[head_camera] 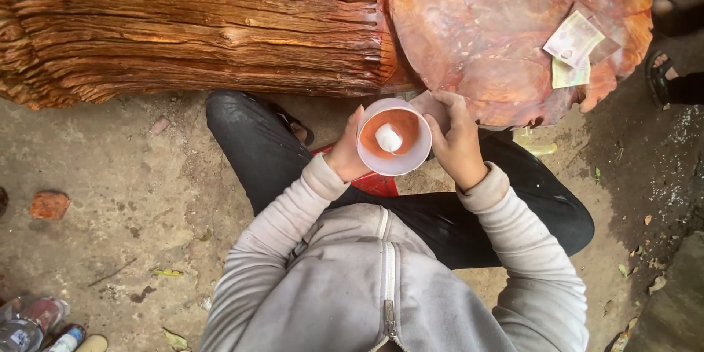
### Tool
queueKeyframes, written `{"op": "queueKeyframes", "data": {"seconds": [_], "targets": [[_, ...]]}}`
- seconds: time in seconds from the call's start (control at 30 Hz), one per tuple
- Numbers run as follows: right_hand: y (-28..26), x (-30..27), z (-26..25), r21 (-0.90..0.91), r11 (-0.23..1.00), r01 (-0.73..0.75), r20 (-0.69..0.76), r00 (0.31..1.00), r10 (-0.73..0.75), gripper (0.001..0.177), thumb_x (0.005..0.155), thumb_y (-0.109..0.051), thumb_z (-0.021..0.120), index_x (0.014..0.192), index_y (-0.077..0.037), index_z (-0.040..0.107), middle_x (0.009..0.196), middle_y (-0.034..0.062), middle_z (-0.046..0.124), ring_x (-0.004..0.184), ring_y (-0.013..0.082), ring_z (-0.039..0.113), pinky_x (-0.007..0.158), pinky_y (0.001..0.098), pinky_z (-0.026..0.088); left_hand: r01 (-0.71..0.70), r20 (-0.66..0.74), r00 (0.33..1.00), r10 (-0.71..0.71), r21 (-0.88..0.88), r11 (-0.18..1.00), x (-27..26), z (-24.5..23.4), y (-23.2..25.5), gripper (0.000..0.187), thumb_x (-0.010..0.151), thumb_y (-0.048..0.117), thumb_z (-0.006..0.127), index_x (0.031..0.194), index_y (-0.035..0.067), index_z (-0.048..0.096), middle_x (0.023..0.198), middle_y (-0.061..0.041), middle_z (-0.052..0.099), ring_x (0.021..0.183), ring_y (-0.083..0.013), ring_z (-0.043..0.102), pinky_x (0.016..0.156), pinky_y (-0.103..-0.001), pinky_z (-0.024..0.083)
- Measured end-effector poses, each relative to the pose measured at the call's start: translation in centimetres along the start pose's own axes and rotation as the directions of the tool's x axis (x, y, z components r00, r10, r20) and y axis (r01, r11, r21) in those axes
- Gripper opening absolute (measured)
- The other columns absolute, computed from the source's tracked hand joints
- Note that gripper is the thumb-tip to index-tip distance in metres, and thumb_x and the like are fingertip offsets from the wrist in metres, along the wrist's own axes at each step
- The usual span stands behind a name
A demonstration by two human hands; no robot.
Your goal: Hand-sanding and polishing the surface of a large wooden log using sandpaper and a polishing compound.
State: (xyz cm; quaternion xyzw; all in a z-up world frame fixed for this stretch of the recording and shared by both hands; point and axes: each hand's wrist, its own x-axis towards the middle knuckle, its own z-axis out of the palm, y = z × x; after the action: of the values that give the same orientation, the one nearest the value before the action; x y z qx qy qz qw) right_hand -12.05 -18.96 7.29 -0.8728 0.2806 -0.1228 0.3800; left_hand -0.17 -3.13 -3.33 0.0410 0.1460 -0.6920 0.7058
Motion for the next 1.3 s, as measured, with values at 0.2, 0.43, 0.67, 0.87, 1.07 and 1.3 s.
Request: {"op": "queueKeyframes", "data": {"seconds": [0.2,0.43,0.67,0.87,1.07,1.3], "targets": [[-2.4,0.5,-0.9,-0.048,0.995,-0.085,0.236,0.967,0.094,0.032,0.094,-0.016,0.071,0.126,-0.013,0.069,0.112,0.0115,0.074,0.111,0.0339,0.07,0.096,0.0466,0.054,0.07,-0.06,0.996,-0.065,0.082,0.994,-1.2,-1.2,-0.5,0.084,0.086,0.081,0.056,0.135,0.013,0.061,0.13,-0.019,0.067,0.119,-0.0365,0.066,0.098,-0.058,0.057],[-2.7,-0.2,-1.0,-0.066,0.958,0.278,0.221,0.941,-0.258,0.012,0.099,-0.004,0.066,0.109,-0.004,0.071,0.106,0.015,0.073,0.105,0.0384,0.071,0.091,0.0484,0.055,0.057,-0.097,0.994,-0.048,0.092,0.994,-1.6,-4.1,-1.5,0.08,0.086,0.077,0.06,0.134,0.013,0.063,0.129,-0.019,0.068,0.119,-0.0374,0.065,0.099,-0.061,0.055],[-4.9,-0.2,-1.1,0.042,0.955,0.293,0.16,0.942,-0.296,0.012,0.101,-0.002,0.062,0.107,0.001,0.072,0.106,0.0175,0.074,0.105,0.0398,0.072,0.091,0.0476,0.057,0.052,-0.127,0.991,-0.035,0.128,0.99,-1.7,-5.8,-2.0,0.079,0.086,0.077,0.06,0.134,0.014,0.064,0.129,-0.019,0.069,0.12,-0.0373,0.065,0.099,-0.061,0.054],[-3.8,-1.4,-0.8,-0.131,0.853,0.506,0.154,0.86,-0.486,0.01,0.098,-0.01,0.069,0.106,-0.005,0.069,0.124,0.0148,0.068,0.114,0.042,0.065,0.092,0.0532,0.054,0.059,-0.171,0.985,-0.034,0.144,0.988,-2.5,-4.6,-1.7,0.079,0.087,0.076,0.059,0.133,0.012,0.062,0.125,-0.018,0.069,0.116,-0.0363,0.066,0.094,-0.058,0.057],[-6.0,-2.0,0.0,-0.461,0.762,0.456,0.393,0.874,-0.286,0.005,0.088,-0.016,0.076,0.088,-0.011,0.074,0.137,0.0128,0.061,0.128,0.0399,0.057,0.09,0.0466,0.054,0.078,-0.224,0.974,-0.039,0.167,0.983,-2.6,-3.0,-2.5,0.079,0.088,0.076,0.058,0.132,0.01,0.06,0.12,-0.018,0.069,0.11,-0.0352,0.069,0.087,-0.054,0.061],[-0.9,-3.6,3.1,-0.655,0.679,0.332,0.398,0.915,-0.064,0.008,0.08,-0.024,0.083,0.087,-0.022,0.078,0.115,-0.0016,0.066,0.092,0.0229,0.067,0.073,0.0357,0.057,0.092,-0.28,0.959,-0.036,0.191,0.977,-3.9,-1.5,-3.1,0.079,0.089,0.075,0.057,0.131,0.009,0.058,0.116,-0.018,0.069,0.105,-0.0341,0.071,0.08,-0.05,0.065]]}}
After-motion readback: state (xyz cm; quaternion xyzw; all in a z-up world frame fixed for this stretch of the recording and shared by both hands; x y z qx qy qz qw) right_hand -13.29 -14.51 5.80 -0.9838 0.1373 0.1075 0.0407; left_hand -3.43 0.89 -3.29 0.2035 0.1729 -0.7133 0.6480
